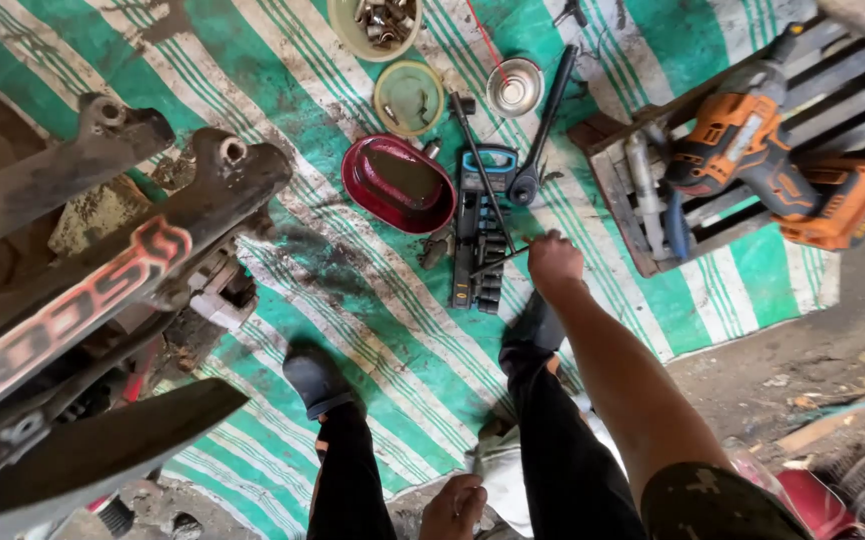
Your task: Repairing the brake system of a motorcycle by adding brake fluid and adjusting the master cylinder with a screwdriver.
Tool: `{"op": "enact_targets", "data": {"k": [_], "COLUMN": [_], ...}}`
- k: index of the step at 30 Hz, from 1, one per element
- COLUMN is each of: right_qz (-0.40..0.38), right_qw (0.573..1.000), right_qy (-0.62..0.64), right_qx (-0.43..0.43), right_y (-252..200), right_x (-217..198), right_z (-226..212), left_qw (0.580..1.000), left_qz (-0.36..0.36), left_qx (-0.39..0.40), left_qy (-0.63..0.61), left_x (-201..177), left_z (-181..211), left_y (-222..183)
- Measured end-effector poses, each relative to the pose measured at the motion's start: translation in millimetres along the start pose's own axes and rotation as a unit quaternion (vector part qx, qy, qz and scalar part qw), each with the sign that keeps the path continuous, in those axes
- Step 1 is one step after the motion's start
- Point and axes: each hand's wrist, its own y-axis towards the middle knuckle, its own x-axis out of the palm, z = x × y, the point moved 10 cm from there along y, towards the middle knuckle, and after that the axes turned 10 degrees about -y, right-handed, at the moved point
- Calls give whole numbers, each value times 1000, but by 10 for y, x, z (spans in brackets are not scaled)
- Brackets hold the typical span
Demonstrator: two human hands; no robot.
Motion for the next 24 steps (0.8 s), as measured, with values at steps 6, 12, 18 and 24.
{"op": "enact_targets", "data": {"k": [6, 12, 18, 24], "right_qz": [-82, -8, -117, -120], "right_qw": [983, 983, 863, 852], "right_qy": [164, 25, 469, 481], "right_qx": [26, -180, 148, 168], "right_y": [-745, -1920, -3806, -4607], "right_x": [846, 949, 167, -148], "right_z": [636, 803, 1839, 2043], "left_qw": [1000, 987, 987, 984], "left_qz": [0, 93, 99, 60], "left_qx": [5, 121, 96, 81], "left_qy": [9, 43, 82, 148], "left_x": [-16, -255, -589, -518], "left_z": [149, 281, 519, 1095], "left_y": [-505, -989, -1404, -1987]}}
